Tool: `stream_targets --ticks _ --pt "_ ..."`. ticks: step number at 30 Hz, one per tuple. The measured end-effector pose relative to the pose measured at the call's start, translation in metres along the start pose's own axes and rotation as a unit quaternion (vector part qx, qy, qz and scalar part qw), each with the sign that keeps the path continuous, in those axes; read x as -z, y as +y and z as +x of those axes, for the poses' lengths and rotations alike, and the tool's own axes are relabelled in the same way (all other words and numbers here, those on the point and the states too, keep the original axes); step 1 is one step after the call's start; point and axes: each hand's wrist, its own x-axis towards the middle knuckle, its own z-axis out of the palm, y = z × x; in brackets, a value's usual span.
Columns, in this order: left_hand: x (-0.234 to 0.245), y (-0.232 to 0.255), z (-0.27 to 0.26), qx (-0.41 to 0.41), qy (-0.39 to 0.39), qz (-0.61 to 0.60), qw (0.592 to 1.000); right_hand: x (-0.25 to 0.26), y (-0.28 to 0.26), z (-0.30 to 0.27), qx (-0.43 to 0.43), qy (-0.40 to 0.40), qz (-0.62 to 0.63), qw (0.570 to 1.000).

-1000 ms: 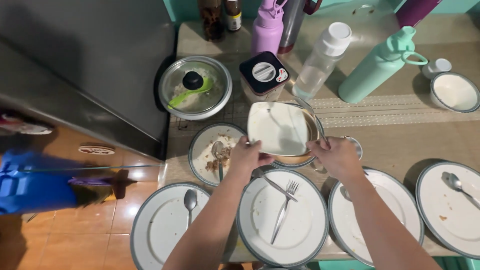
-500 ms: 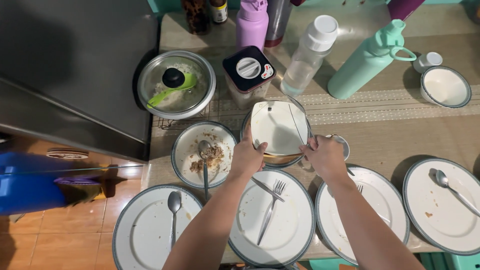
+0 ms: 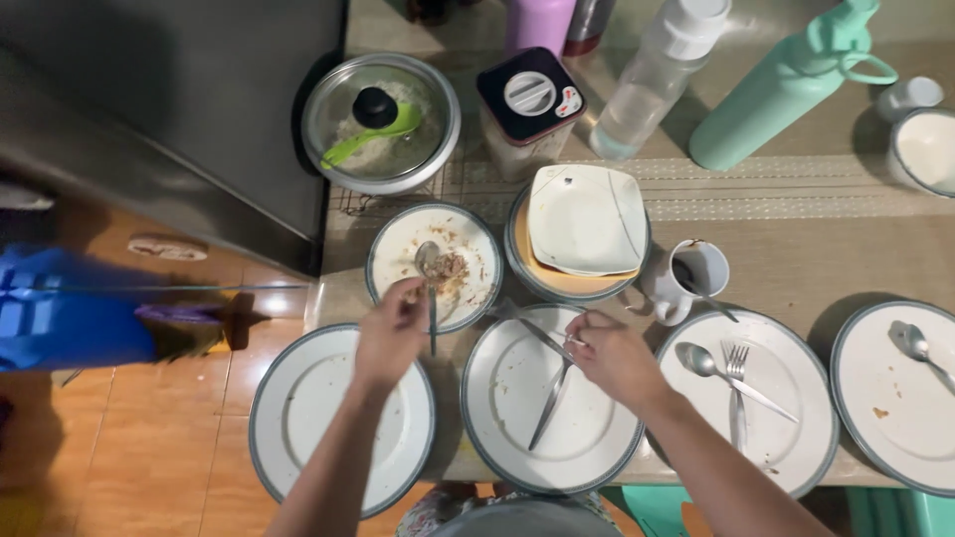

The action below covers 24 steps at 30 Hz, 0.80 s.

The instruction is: Clear dirty dishes and scrape leftovers into a bowl from a dining table.

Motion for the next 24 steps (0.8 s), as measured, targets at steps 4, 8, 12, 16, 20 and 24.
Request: stream_targets --ticks 4,8,12,16,20,24 --pt "0.048 -0.043 -0.035 0.022 0.087 -0.001 0.996 -0.048 0.012 0.007 0.137 0.029 -0.051 0.989" --pt "0.061 -0.059 -0.066 0.078 0.135 0.036 0.987 -0.064 0.007 0.015 0.099 0.028 -0.129 0.986" --pt "0.049 -0.061 -0.083 0.092 0.111 0.032 0.989 -0.068 0.009 0.013 0.037 -0.007 -0.169 0.985" --pt "0.028 -0.082 -0.082 0.053 0.087 0.021 0.995 -0.071 0.022 0.005 0.038 0.018 -0.204 0.978" --pt "0.010 -0.077 -0.081 -0.036 0.022 0.067 0.997 -0.075 0.030 -0.018 0.025 0.080 -0.206 0.975" --pt "-0.007 -0.054 -0.079 -0.101 -0.061 0.130 0.984 -0.083 0.030 -0.042 0.007 0.157 -0.188 0.970"
